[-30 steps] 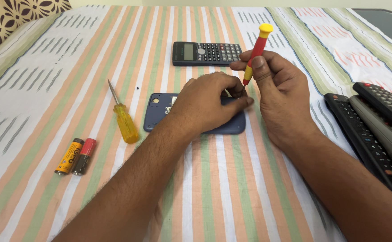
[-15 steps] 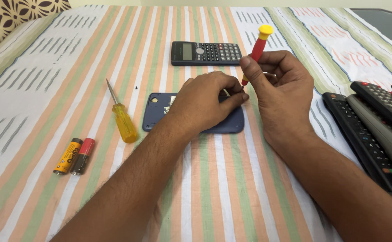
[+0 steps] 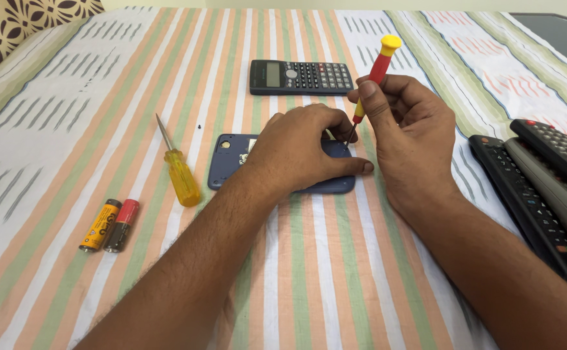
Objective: The person uses a red-handled screwdriver to unscrew screws on the back cover of a smartphone lying on a bed, then pries the cover open with a second screwdriver and works at the opened back panel. Batteries, a calculator, and remote controls sit nearby on the bed.
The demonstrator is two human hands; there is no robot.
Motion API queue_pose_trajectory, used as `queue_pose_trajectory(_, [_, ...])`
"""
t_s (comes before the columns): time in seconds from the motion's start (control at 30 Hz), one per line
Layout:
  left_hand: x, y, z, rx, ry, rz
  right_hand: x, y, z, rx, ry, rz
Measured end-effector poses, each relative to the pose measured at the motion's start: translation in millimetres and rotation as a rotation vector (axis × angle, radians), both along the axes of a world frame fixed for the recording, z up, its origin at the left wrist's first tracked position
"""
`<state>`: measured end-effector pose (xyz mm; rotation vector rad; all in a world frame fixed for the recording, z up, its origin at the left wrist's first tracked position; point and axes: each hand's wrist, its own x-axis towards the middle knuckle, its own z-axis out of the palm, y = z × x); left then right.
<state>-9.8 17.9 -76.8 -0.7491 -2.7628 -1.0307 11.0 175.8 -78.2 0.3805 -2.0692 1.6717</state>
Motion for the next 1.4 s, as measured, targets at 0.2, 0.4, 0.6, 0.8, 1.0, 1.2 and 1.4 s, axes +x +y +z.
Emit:
queue_pose_trajectory(0.2, [6, -3, -2, -0.006, 0.009, 0.009, 9, -4, -4, 0.058, 0.015, 0.058])
queue_pose_trajectory(0.4, [12, -5, -4, -0.001, 0.002, 0.032, 13, -6, -6, 0.041, 0.011, 0.128])
queue_pose_trajectory(0.6, [14, -2, -7, 0.033, 0.051, 0.025, 15, -7, -10, 0.048, 0.065, 0.002])
queue_pose_trajectory(0.8, [16, -2, -9, 0.012, 0.029, 0.022, 18, -7, -10, 0.046, 0.057, -0.11])
queue_pose_trajectory(1.0, [20, -2, -9, 0.015, 0.052, -0.01, 23, -4, -8, 0.1, 0.053, -0.117])
queue_pose_trajectory(1.2, [25, -6, -8, 0.003, 0.014, -0.005, 29, -8, -8, 0.124, 0.028, -0.099])
queue_pose_trajectory(1.4, [27, -11, -9, -0.001, 0.021, -0.009, 31, -13, -8, 0.133, 0.006, -0.061])
